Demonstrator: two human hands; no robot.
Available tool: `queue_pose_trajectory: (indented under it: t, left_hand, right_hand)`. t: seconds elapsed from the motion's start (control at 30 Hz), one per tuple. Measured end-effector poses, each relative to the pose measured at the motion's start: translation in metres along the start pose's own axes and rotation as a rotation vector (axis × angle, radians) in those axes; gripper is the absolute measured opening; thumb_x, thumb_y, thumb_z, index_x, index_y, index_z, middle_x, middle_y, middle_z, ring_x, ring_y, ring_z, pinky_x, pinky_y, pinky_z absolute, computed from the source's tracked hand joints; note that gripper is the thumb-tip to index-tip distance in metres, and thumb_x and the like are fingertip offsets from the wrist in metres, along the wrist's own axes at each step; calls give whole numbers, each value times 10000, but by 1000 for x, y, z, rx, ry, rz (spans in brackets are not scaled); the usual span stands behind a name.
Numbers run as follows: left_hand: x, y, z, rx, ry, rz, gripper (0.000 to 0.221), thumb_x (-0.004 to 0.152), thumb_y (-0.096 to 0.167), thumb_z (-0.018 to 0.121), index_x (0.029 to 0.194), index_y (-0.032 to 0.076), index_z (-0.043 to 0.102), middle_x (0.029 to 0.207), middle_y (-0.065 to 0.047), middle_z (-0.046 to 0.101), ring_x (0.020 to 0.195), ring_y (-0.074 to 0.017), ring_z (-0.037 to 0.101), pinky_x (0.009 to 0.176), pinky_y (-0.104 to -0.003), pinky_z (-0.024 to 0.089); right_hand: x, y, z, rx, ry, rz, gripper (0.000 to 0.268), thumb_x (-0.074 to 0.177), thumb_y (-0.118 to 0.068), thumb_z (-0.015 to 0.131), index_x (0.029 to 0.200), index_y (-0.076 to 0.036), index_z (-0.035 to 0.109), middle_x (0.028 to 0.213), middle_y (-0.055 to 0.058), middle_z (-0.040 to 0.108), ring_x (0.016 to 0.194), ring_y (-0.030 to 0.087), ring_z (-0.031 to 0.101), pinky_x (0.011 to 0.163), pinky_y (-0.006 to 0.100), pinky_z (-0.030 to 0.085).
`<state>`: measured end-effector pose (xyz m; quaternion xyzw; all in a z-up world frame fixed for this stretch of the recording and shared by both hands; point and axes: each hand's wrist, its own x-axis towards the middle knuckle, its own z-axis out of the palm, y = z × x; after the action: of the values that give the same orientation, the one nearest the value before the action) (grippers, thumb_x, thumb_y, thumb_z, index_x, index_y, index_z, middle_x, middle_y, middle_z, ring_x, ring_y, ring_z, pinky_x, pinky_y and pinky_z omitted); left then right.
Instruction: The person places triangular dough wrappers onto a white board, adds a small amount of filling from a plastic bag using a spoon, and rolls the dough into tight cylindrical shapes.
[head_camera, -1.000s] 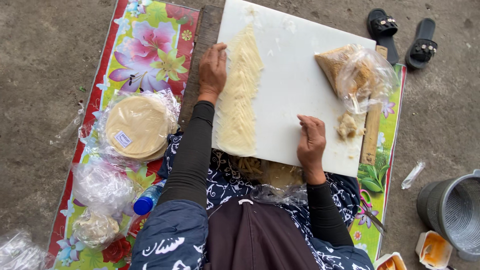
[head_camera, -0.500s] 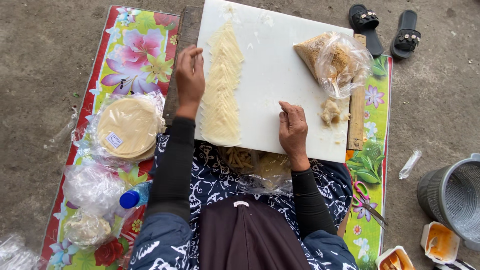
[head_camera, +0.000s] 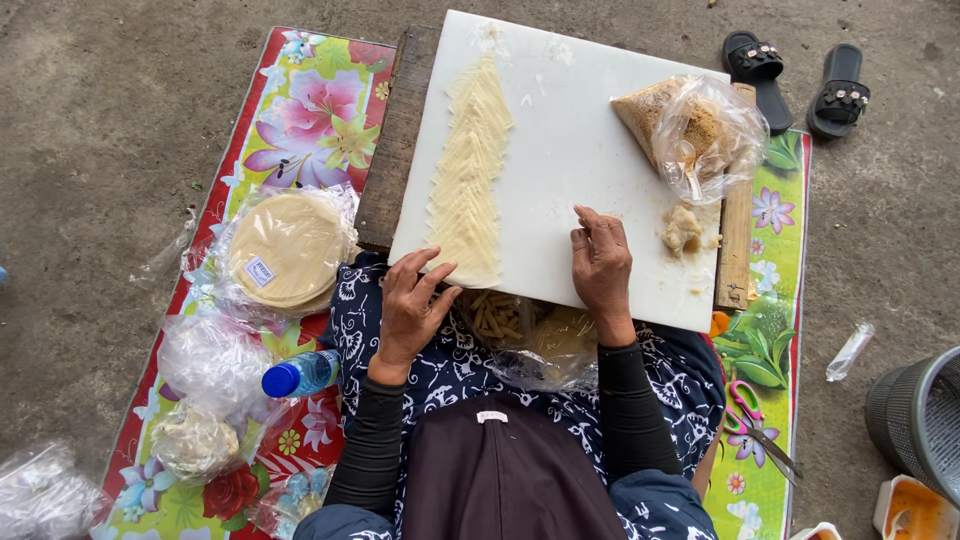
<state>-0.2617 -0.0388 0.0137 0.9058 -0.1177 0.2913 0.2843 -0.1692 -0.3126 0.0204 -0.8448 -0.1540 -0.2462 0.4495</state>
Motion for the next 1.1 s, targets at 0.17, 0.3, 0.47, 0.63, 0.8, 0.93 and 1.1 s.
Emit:
queue_pose_trajectory:
  t: [0.17, 0.3, 0.47, 0.63, 0.8, 0.93, 1.1]
  left_hand:
    - [-2, -10, 6, -151, -2, -76, 507, 912, 331, 773, 1337, 130, 583, 1373, -103, 576, 1296, -315, 550, 1116, -425, 431]
    - [-6, -19, 9, -47, 80, -94, 365, 1037, 245, 606, 1372, 101, 582, 1332, -87, 669, 1356, -331, 545, 1200, -519, 328]
    - [-11, -25, 16, -170, 114, -181, 297, 1089, 144, 509, 1374, 93, 576, 1306, -69, 704, 1363, -326, 566, 1205, -499, 337]
    - [-13, -29, 21, -179, 132, -166, 275, 1087, 143, 509, 1343, 103, 601, 1319, -70, 691, 1361, -317, 563, 1206, -484, 351]
    - [-15, -29, 25, -111, 118, -171, 268, 1089, 177, 516, 1332, 120, 613, 1317, -64, 689, 1359, -301, 561, 1221, -486, 332]
    - [-17, -26, 25, -4, 82, -177, 280, 1090, 208, 511, 1336, 123, 612, 1278, -68, 685, 1361, -291, 557, 1231, -520, 292]
    - [-15, -24, 31, 13, 79, -184, 339, 1104, 317, 498, 1383, 141, 575, 1322, -71, 638, 1403, -300, 496, 1261, -554, 235]
  right_hand:
    - [-8, 0, 6, -180, 90, -307, 354, 971, -36, 720, 1314, -43, 637, 1172, 119, 670, 1074, 263, 638, 928, 358, 573]
    - [-31, -40, 37, -61, -166, -501, 488, 893, -207, 810, 1324, -78, 620, 1211, 110, 646, 1120, 257, 592, 1007, 392, 501]
    - [-43, -90, 62, -186, -325, -584, 507, 878, -111, 735, 1364, -80, 596, 1220, 98, 666, 1144, 268, 624, 984, 410, 495]
    - [-35, -88, 73, -104, -263, -513, 451, 937, -90, 719, 1363, -23, 589, 1082, 127, 693, 981, 278, 648, 883, 398, 529]
    - [-36, -72, 83, 127, -224, -156, 377, 996, -70, 705, 1366, -87, 636, 984, 97, 737, 874, 199, 696, 777, 315, 589]
    - [-28, -63, 78, 402, -262, 207, 389, 989, -100, 700, 1371, -106, 629, 1021, 76, 759, 914, 130, 725, 806, 276, 619]
    - [-23, -63, 75, 440, -292, 254, 436, 958, -98, 721, 1381, -124, 619, 1037, 62, 760, 929, 119, 730, 819, 286, 634]
